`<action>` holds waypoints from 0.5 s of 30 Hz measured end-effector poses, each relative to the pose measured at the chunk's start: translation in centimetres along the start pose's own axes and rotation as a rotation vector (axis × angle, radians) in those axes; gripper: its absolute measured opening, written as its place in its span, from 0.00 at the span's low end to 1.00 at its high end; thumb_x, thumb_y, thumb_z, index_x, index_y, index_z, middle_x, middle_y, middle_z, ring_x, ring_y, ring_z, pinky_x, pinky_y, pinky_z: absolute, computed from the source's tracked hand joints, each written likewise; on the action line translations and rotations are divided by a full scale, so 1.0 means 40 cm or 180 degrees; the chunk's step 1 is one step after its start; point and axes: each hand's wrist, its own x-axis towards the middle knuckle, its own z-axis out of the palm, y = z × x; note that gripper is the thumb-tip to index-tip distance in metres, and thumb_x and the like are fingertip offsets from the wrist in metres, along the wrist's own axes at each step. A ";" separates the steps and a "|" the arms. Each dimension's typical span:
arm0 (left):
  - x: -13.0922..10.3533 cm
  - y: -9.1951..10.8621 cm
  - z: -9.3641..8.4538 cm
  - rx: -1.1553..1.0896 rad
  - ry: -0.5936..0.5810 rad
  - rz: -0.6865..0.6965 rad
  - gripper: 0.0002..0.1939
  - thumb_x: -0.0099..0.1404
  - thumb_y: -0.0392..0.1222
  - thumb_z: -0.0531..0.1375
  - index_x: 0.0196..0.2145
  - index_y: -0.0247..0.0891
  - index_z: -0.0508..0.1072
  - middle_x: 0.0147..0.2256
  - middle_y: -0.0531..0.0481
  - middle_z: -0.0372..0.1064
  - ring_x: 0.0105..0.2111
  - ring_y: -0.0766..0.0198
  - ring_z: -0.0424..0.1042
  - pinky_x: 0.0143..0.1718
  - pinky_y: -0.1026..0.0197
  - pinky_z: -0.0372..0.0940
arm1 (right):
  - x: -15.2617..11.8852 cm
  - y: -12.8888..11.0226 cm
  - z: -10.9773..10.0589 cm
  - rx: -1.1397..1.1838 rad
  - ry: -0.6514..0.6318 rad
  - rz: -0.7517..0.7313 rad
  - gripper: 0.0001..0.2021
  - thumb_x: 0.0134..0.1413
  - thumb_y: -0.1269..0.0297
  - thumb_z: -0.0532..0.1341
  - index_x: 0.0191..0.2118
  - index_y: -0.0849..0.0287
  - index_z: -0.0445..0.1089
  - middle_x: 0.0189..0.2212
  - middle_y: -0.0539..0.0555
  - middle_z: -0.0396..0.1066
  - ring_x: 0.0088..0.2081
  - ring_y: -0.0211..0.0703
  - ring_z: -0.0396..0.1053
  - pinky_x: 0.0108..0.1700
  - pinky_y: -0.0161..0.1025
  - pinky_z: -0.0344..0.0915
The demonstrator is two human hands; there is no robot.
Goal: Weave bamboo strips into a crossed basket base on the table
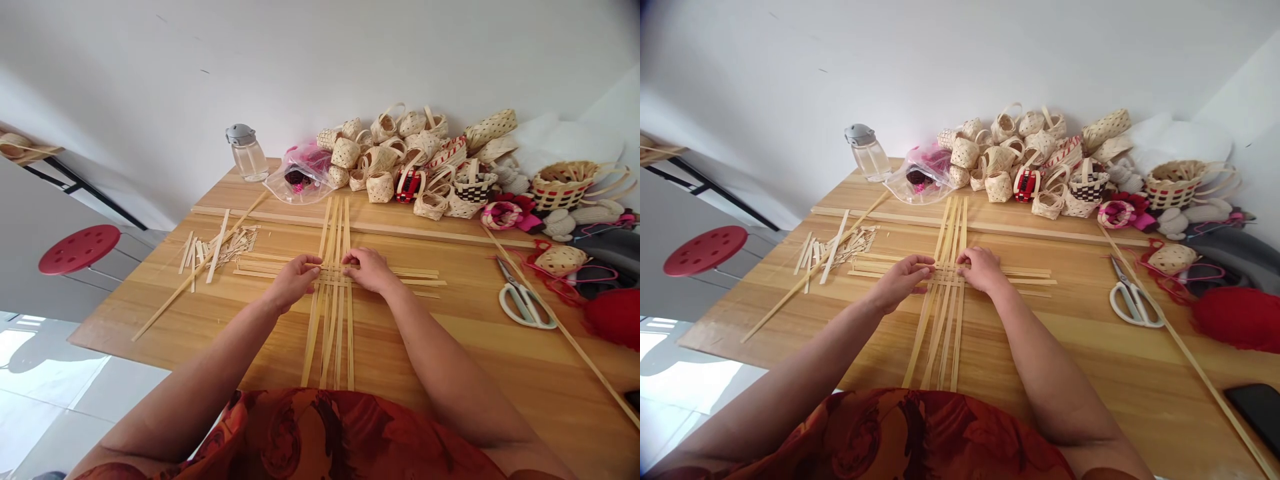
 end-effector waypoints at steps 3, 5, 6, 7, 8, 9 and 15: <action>-0.005 0.009 0.016 0.0050 -0.0149 -0.0038 0.15 0.62 0.43 0.62 0.46 0.38 0.70 0.47 0.42 0.71 0.37 0.63 0.75 0.33 0.63 0.68 | -0.004 -0.004 -0.005 0.0003 -0.0049 0.0004 0.06 0.51 0.62 0.68 0.37 0.51 0.75 0.38 0.50 0.73 0.42 0.45 0.67 0.44 0.42 0.57; -0.006 0.017 0.012 0.0282 -0.0168 0.0094 0.17 0.62 0.44 0.62 0.48 0.39 0.71 0.50 0.41 0.70 0.40 0.61 0.75 0.33 0.62 0.69 | -0.005 -0.006 -0.008 0.0031 -0.0059 -0.0009 0.06 0.51 0.62 0.68 0.37 0.51 0.75 0.38 0.50 0.73 0.42 0.45 0.68 0.44 0.42 0.57; -0.005 0.020 0.003 0.0435 -0.0156 0.0194 0.18 0.62 0.44 0.62 0.49 0.40 0.71 0.51 0.41 0.69 0.43 0.59 0.74 0.34 0.61 0.70 | -0.006 -0.007 -0.009 0.0053 -0.0056 -0.0020 0.07 0.51 0.62 0.68 0.37 0.51 0.75 0.38 0.50 0.73 0.42 0.45 0.68 0.44 0.42 0.58; -0.001 0.020 -0.009 0.0607 -0.0106 0.0306 0.18 0.62 0.45 0.62 0.49 0.40 0.72 0.51 0.41 0.69 0.44 0.57 0.74 0.35 0.59 0.71 | -0.005 -0.006 -0.009 0.0077 -0.0049 -0.0028 0.07 0.50 0.62 0.68 0.37 0.51 0.76 0.38 0.50 0.74 0.42 0.45 0.68 0.44 0.42 0.58; 0.004 0.018 -0.022 0.0814 0.0009 0.0450 0.17 0.62 0.45 0.61 0.48 0.40 0.72 0.51 0.42 0.70 0.44 0.57 0.73 0.37 0.57 0.72 | -0.005 -0.005 -0.009 0.0100 -0.0040 -0.0032 0.07 0.50 0.62 0.69 0.37 0.51 0.76 0.38 0.50 0.74 0.42 0.45 0.68 0.44 0.42 0.58; 0.012 0.013 -0.037 0.1049 0.0182 0.0616 0.16 0.62 0.45 0.61 0.48 0.39 0.73 0.49 0.42 0.72 0.44 0.56 0.73 0.40 0.54 0.72 | -0.004 -0.004 -0.009 0.0118 -0.0033 -0.0030 0.07 0.50 0.63 0.69 0.37 0.51 0.76 0.38 0.50 0.74 0.42 0.45 0.68 0.44 0.42 0.58; 0.057 -0.046 -0.052 0.2228 0.0806 0.1203 0.18 0.62 0.37 0.59 0.50 0.40 0.73 0.47 0.43 0.76 0.49 0.51 0.72 0.50 0.48 0.68 | 0.002 0.008 -0.001 0.0094 0.0011 0.0015 0.07 0.49 0.62 0.69 0.37 0.51 0.76 0.38 0.50 0.75 0.41 0.45 0.69 0.43 0.42 0.59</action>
